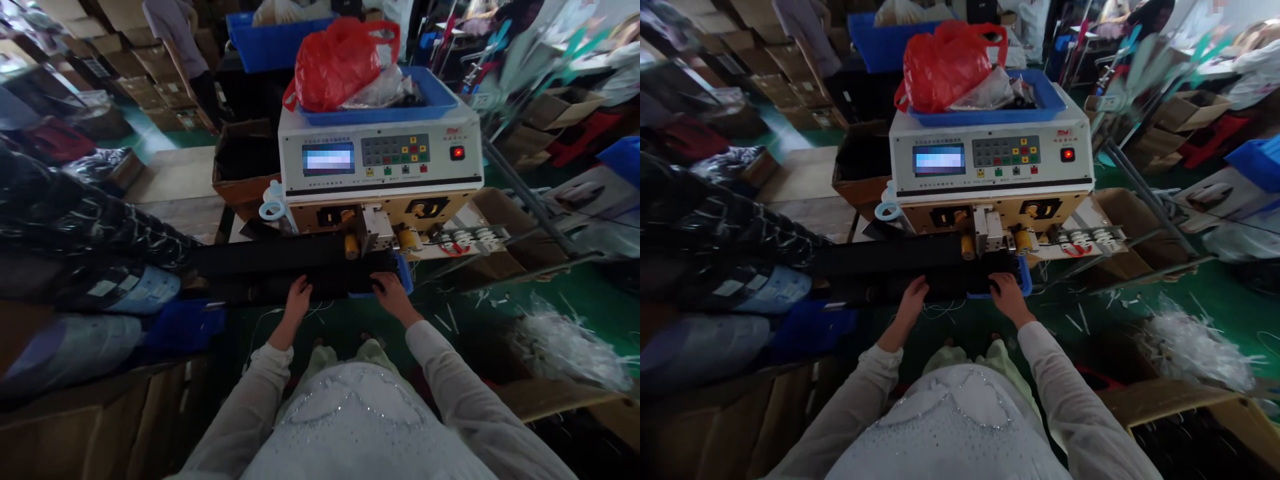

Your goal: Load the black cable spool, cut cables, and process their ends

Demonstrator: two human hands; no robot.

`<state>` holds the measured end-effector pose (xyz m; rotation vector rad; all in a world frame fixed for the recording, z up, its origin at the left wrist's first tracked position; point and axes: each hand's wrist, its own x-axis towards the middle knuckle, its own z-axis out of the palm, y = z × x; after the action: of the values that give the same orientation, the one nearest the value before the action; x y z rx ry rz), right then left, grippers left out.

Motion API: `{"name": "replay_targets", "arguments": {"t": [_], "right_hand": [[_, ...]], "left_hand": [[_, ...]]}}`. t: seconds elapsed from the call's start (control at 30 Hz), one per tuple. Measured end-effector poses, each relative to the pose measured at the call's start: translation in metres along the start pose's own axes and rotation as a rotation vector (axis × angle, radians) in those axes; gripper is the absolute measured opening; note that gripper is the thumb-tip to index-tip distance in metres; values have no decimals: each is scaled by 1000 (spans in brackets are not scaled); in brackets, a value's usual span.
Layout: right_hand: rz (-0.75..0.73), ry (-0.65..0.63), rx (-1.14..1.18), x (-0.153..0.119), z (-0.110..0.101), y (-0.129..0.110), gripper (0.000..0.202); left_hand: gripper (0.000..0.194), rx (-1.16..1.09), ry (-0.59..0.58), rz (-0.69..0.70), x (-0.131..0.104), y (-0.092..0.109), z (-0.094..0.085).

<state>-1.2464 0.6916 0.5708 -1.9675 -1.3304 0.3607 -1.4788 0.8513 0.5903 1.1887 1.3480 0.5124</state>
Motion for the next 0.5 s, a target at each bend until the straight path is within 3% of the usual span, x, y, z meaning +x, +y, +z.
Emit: {"name": "replay_targets", "arguments": {"t": [0.13,0.33,0.5], "right_hand": [[19,42,91,9,19,-4,30],[400,17,559,6,61,-20,44],[533,26,572,3,90,-36,57]], "left_hand": [[40,-59,40,-58,4,3,4],[35,-173,58,-153,6,3,11],[43,-215,73,-193,2,9,24]]}}
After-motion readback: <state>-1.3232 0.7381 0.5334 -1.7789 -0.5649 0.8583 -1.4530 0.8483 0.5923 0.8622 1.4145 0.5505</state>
